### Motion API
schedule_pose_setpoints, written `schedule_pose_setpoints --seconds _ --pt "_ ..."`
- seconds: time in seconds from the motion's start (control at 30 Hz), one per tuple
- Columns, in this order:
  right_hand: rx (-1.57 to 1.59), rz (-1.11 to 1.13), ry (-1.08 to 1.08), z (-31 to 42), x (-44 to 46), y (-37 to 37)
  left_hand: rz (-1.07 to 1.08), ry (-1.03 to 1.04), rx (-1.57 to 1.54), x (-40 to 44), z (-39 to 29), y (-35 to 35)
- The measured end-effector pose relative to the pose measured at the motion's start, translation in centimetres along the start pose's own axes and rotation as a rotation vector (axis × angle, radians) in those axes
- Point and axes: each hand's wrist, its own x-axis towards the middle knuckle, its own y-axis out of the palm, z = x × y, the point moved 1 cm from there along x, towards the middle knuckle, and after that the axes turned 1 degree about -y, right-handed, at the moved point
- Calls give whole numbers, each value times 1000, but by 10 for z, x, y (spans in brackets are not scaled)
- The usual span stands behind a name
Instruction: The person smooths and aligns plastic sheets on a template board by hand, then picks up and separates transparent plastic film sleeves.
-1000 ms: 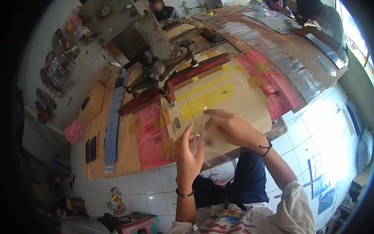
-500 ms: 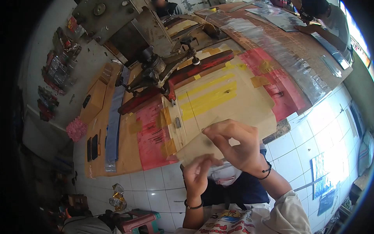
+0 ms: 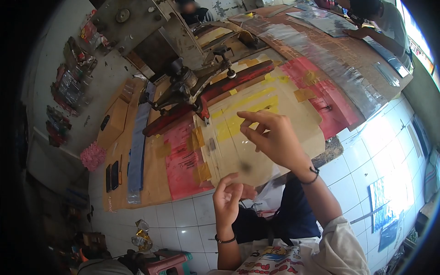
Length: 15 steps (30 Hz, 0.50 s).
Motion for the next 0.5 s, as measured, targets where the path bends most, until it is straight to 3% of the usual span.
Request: schedule_pose_setpoints --seconds 0.1,0.3,0.43,0.5 --pt "-148 -39 -13 -27 9 12 -79 -74 -5 1 3 1" --pt "-319 -48 -60 -66 15 24 -26 -240 35 0 14 -6" --pt "-545 -87 -85 -60 8 34 -276 -39 343 -11 -7 0" --pt "-635 -132 -135 -63 10 36 -180 371 822 4 -40 3"
